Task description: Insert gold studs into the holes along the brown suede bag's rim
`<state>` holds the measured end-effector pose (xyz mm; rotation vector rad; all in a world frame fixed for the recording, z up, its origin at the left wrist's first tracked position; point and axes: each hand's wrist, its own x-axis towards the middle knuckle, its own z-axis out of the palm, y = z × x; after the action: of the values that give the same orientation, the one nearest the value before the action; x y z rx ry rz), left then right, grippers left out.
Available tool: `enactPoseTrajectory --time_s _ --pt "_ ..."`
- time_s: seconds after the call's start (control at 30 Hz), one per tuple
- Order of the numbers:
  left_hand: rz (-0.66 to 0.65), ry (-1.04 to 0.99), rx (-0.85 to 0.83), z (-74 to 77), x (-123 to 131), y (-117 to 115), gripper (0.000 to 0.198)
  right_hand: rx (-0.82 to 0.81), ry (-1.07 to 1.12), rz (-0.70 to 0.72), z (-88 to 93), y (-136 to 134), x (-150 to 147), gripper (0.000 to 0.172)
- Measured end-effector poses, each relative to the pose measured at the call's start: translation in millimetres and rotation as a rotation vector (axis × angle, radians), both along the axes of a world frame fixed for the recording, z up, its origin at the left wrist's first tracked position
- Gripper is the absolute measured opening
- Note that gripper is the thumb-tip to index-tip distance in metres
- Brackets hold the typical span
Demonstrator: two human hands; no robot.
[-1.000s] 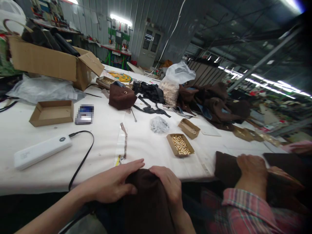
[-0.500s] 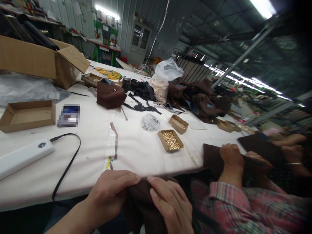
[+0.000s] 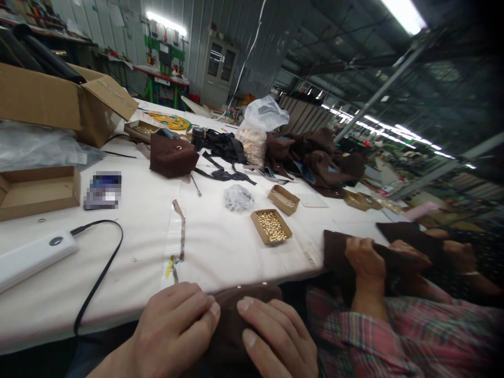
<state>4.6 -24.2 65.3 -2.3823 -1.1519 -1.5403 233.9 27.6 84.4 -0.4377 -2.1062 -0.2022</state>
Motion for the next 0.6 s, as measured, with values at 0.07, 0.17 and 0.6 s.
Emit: enactPoseTrajectory --time_s 0.07,0.17,0.6 --pt "0.003 0.044 0.037 1.2 -2.1 1.7 0.018 0.005 0.009 -0.03 -2.4 -2.3 0.1 0.018" --pt "-0.026 0.137 0.052 2.6 -9.4 1.1 0.022 0.031 -0.026 -0.064 -2.1 -3.9 5.1 0.019" --pt "-0.045 0.379 -0.09 14.7 -17.7 -16.0 0.05 0.122 -0.146 -0.101 2.2 -0.2 27.1 0.023"
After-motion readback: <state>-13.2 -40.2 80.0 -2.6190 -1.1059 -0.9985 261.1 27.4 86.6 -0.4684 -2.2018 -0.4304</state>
